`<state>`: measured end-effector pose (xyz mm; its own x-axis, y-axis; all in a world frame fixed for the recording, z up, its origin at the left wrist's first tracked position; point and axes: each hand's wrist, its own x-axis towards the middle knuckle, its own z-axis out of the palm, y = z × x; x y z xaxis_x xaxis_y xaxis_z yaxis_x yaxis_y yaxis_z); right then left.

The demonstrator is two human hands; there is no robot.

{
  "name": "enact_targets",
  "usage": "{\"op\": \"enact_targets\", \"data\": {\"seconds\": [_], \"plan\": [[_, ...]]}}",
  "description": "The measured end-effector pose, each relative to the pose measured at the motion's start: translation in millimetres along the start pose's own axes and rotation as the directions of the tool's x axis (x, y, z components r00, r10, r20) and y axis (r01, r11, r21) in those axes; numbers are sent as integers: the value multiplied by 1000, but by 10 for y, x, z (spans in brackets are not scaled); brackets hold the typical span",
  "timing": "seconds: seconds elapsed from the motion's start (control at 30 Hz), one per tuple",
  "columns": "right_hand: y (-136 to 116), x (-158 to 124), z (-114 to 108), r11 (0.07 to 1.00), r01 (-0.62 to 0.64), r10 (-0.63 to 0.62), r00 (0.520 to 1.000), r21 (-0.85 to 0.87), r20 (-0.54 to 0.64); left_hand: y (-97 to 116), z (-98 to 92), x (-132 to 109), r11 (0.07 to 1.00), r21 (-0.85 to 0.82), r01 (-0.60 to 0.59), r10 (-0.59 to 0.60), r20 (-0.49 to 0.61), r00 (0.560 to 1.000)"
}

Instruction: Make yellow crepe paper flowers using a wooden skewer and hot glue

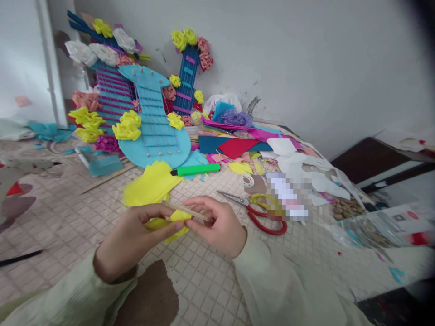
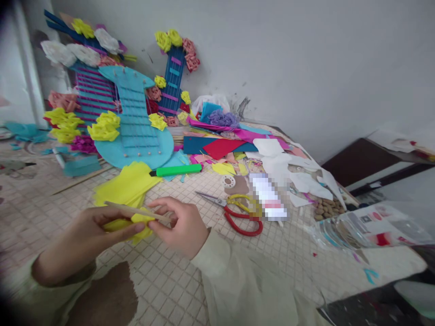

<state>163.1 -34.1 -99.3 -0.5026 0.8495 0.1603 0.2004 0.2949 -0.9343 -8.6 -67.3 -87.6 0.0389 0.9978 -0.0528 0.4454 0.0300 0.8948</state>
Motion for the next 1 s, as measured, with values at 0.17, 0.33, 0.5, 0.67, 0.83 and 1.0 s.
{"op": "enact_targets", "data": {"seconds": [0.17, 0.33, 0.5, 0.67, 0.83, 1.0], "plan": [[-34, -9, -58, 998, 33, -35, 999, -59, -27, -27, 5, 13, 995, -100, 10, -12, -15, 1000], [-97, -8, -174, 939, 227, -228, 973, -260, 24, -2, 3, 13, 983, -174, 65, -70, -21, 997], [-97, 14, -208, 832, 300, -282, 953, -468, 109, 75, 34, 7, 945, -287, 159, -196, -106, 975], [-50, 46, -206, 751, 302, -282, 951, -587, 129, 74, 29, -15, 968, -202, 149, -171, -96, 981], [-15, 46, -186, 740, 371, -395, 915, -561, 85, 96, 39, -26, 988, -120, 94, -109, -127, 986], [17, 35, -167, 733, 480, -496, 862, -482, 105, 88, 45, -36, 1000, -17, 18, -20, -125, 992]]}}
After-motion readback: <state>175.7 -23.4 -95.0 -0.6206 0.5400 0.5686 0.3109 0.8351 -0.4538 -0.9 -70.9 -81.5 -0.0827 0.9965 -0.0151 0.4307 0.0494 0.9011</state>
